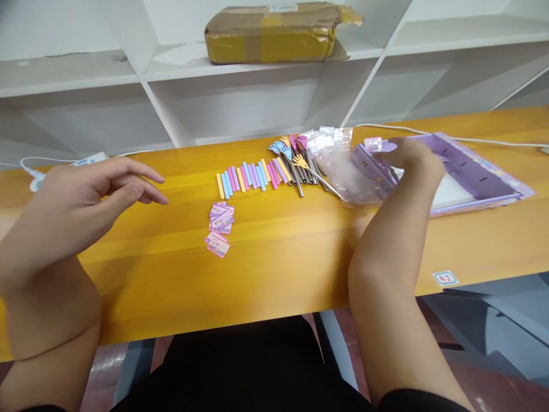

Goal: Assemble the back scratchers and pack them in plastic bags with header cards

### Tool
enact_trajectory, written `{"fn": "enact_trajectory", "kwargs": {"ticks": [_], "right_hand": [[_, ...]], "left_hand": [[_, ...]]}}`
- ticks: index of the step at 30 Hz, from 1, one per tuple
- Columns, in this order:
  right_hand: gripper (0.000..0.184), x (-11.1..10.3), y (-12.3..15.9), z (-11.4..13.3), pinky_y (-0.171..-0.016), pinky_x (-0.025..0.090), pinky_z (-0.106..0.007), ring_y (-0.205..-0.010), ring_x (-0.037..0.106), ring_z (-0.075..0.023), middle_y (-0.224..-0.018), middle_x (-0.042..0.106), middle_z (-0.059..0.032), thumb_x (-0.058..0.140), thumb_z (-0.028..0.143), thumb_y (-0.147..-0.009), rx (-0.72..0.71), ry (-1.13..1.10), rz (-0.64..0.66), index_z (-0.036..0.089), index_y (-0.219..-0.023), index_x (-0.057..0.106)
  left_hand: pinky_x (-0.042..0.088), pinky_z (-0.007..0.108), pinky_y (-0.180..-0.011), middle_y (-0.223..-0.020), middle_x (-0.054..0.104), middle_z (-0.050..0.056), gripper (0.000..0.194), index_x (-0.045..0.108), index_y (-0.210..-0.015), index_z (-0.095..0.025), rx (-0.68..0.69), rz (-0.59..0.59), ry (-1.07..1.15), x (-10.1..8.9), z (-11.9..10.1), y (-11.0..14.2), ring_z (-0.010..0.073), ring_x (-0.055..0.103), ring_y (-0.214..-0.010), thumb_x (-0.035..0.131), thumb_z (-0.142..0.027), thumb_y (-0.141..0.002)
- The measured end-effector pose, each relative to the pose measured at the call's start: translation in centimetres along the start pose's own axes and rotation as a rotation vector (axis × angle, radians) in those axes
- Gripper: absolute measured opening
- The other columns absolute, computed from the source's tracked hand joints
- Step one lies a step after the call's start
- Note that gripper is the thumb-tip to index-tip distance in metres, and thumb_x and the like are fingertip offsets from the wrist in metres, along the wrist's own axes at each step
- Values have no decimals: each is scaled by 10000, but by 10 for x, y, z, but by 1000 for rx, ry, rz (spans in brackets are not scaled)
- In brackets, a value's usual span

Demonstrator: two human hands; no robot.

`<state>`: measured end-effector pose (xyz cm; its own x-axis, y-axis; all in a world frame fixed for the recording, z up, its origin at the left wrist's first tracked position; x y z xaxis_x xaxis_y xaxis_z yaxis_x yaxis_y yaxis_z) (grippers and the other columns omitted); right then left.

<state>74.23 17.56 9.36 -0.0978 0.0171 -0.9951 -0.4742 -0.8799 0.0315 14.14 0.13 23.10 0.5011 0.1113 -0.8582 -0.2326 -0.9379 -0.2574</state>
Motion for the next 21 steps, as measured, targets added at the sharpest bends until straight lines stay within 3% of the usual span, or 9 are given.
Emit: {"fn": "enact_trajectory", "kwargs": {"ticks": [3, 6, 8, 12, 14, 17, 21], "right_hand": [[586, -29, 5, -2, -935, 553, -387, -1020, 748, -234, -1388, 820, -249, 771, 327, -1132, 49, -147, -193, 129, -1682, 719], [500, -57, 20, 9, -926, 574, -327, -1047, 769, -192, -1369, 835, -203, 722, 191, -1116, 1, -269, -352, 189, -1613, 774], [503, -64, 29, 26, -869, 568, -314, -951, 738, -166, -1349, 842, -187, 755, 192, -1101, -65, -308, -309, 205, -1603, 777], [442, -52, 43, 69, -891, 532, -324, -957, 693, -155, -1379, 832, -170, 842, 208, -1063, -180, -237, -44, 188, -1505, 823], [379, -35, 46, 91, -901, 526, -313, -992, 721, -158, -1356, 840, -157, 845, 174, -1044, -236, -174, 119, 172, -1423, 851], [338, 0, 48, 123, -861, 539, -279, -931, 749, -149, -1178, 865, -103, 835, 211, -1046, -305, -72, 357, 171, -1381, 845], [214, 38, 33, 153, -930, 565, -315, -907, 739, -189, -966, 821, -104, 856, 246, -1003, -322, 111, 412, 81, -1138, 869]], "left_hand": [[612, 371, -904, -1017, 900, -32, 223, 818, -1149, -324, -31, 86, 65, 27, 17, -16, 245, 847, -988, 609, -385, -1104], [613, 374, -963, -1209, 887, 7, 242, 823, -1204, -292, -2, 202, 198, 85, 36, -42, 242, 830, -1108, 609, -322, -1095], [599, 389, -1054, -1333, 841, 37, 318, 828, -1285, -285, 45, 238, 212, 128, 48, -60, 250, 781, -1230, 568, -283, -1103], [592, 428, -1073, -1174, 667, 97, 436, 821, -1432, -230, 17, 190, 135, 192, 83, -80, 268, 700, -1121, 529, -249, -1108], [567, 452, -1124, -1124, 602, 96, 435, 828, -1434, -212, 7, 174, 114, 207, 98, -82, 283, 664, -1129, 533, -256, -1117], [514, 477, -1194, -1132, 587, 103, 401, 847, -1354, -221, 33, 153, 78, 213, 113, -82, 304, 619, -1190, 510, -265, -1142], [499, 479, -1200, -1192, 616, 131, 363, 788, -1341, -175, 76, 127, 31, 212, 121, -82, 307, 610, -1190, 490, -260, -1152]]}}
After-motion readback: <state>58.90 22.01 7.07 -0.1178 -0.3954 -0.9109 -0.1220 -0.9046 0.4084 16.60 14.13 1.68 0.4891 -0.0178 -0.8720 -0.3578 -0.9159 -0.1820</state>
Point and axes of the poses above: each hand's wrist, its own y-axis away from the middle knuckle, its own x-axis out of the palm, z = x × y, the point moved 10 cm from there along -y, towards the middle knuckle
